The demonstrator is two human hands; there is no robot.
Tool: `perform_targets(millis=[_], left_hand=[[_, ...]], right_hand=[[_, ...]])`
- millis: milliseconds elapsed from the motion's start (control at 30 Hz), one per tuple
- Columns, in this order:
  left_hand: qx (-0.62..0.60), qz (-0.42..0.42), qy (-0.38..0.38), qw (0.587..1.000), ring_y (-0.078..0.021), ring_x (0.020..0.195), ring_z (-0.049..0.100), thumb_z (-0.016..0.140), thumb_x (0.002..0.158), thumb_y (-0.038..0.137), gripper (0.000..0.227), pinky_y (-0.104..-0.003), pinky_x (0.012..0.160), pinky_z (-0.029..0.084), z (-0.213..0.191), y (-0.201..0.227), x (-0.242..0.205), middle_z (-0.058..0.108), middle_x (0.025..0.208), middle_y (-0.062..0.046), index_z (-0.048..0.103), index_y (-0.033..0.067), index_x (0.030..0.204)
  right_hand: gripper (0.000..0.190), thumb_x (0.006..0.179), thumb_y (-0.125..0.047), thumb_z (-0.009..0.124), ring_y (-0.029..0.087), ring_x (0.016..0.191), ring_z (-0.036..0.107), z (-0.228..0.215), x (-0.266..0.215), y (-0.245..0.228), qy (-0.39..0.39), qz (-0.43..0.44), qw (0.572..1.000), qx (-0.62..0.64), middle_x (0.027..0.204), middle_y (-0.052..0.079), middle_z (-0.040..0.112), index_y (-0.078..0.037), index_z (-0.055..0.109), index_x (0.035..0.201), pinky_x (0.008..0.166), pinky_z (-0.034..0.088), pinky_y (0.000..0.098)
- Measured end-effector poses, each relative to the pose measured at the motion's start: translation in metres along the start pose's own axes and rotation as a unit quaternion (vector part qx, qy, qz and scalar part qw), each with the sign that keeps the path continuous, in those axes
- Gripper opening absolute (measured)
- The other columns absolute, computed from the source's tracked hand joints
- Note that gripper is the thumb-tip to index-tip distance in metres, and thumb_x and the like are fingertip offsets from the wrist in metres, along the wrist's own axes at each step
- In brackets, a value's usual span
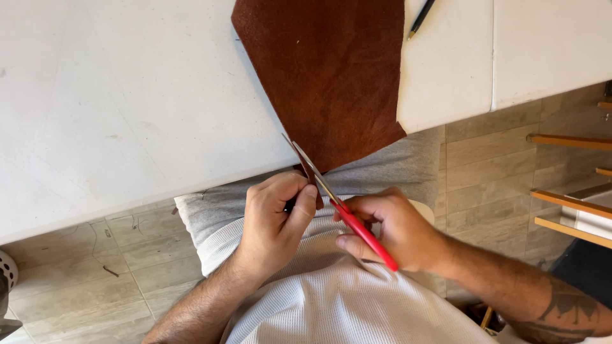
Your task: Cutting leather material and assembling a leather bag at a workshop table
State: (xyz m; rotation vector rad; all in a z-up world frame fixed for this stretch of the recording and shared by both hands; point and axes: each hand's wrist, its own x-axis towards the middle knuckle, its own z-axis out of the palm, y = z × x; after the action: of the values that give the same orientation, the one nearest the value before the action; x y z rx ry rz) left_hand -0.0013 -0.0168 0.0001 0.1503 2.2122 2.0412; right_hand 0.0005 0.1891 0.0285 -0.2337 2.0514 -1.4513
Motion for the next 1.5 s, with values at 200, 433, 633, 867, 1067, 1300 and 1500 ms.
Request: perform_targets(millis=[200,433,633,867,1067,1300,1500], left_hand=[[-0.069,0.016,0.014,0.997,-0.0258,0.049,0.049,0.058,0.096,0.005,0.029,-0.033,0.048,0.041,-0.005,0.004,0.003,0.049,0.054,-0.009,0.057,0.0069,0.067],[-0.114,0.01,0.018,0.993,-0.0216,0.05,0.047,0.058,0.095,0.005,0.032,-0.032,0.049,0.041,-0.014,0.001,0.002,0.048,0.051,-0.008,0.057,0.0073,0.063],[-0.138,-0.006,0.036,0.99,-0.0201,0.052,0.048,0.059,0.094,0.006,0.03,-0.033,0.049,0.044,-0.019,-0.007,-0.002,0.052,0.051,-0.009,0.062,0.0067,0.064],[-0.161,0.006,0.046,0.986,-0.0163,0.053,0.045,0.056,0.095,0.005,0.032,-0.031,0.049,0.042,-0.025,-0.009,-0.007,0.05,0.053,-0.007,0.062,0.0063,0.064],[-0.039,0.05,0.028,0.998,-0.0145,0.058,0.057,0.05,0.1,0.014,0.034,-0.03,0.053,0.045,-0.043,0.021,-0.003,0.06,0.064,-0.001,0.058,0.007,0.068],[0.1,0.207,0.052,0.972,-0.0158,0.052,0.051,0.05,0.093,-0.002,0.026,-0.031,0.047,0.039,-0.093,0.071,0.037,0.056,0.062,-0.006,0.055,0.0027,0.068],[0.132,0.256,0.104,0.952,-0.0172,0.055,0.055,0.048,0.093,-0.007,0.031,-0.028,0.052,0.042,-0.112,0.115,0.064,0.051,0.059,-0.006,0.045,0.0024,0.064]], right_hand=[[0.03,0.076,-0.025,0.085,0.017,0.038,0.057,-0.027,0.02,0.003,-0.064,-0.072,0.995,-0.015,0.045,0.006,0.055,0.001,0.074,0.086,0.04,0.049,0.0271],[0.033,0.071,-0.024,0.087,0.026,0.039,0.058,-0.053,0.04,-0.011,-0.127,-0.057,0.981,-0.137,0.047,0.014,0.057,0.001,0.075,0.09,0.041,0.048,0.0359],[0.025,0.074,-0.026,0.086,0.027,0.039,0.061,-0.049,0.047,-0.012,-0.131,-0.081,0.974,-0.168,0.048,0.011,0.06,-0.007,0.077,0.087,0.041,0.05,0.0336],[0.024,0.075,-0.024,0.087,0.023,0.04,0.061,-0.051,0.046,-0.029,-0.09,-0.098,0.975,-0.178,0.048,0.007,0.061,-0.008,0.076,0.09,0.042,0.051,0.0318],[0.058,0.072,-0.033,0.092,0.017,0.077,0.071,-0.084,0.032,-0.055,0.076,-0.169,0.911,-0.37,0.093,0.003,0.074,-0.006,0.068,0.116,0.076,0.056,0.0307],[0.045,0.081,0.0,0.077,0.027,0.085,0.067,-0.096,0.072,-0.073,0.221,-0.209,0.811,-0.499,0.108,0.007,0.075,-0.001,0.061,0.123,0.082,0.05,0.0449],[0.053,0.075,-0.015,0.08,0.033,0.106,0.061,-0.09,0.082,-0.051,0.212,-0.203,0.762,-0.577,0.118,0.011,0.068,-0.007,0.067,0.126,0.09,0.05,0.0457]])
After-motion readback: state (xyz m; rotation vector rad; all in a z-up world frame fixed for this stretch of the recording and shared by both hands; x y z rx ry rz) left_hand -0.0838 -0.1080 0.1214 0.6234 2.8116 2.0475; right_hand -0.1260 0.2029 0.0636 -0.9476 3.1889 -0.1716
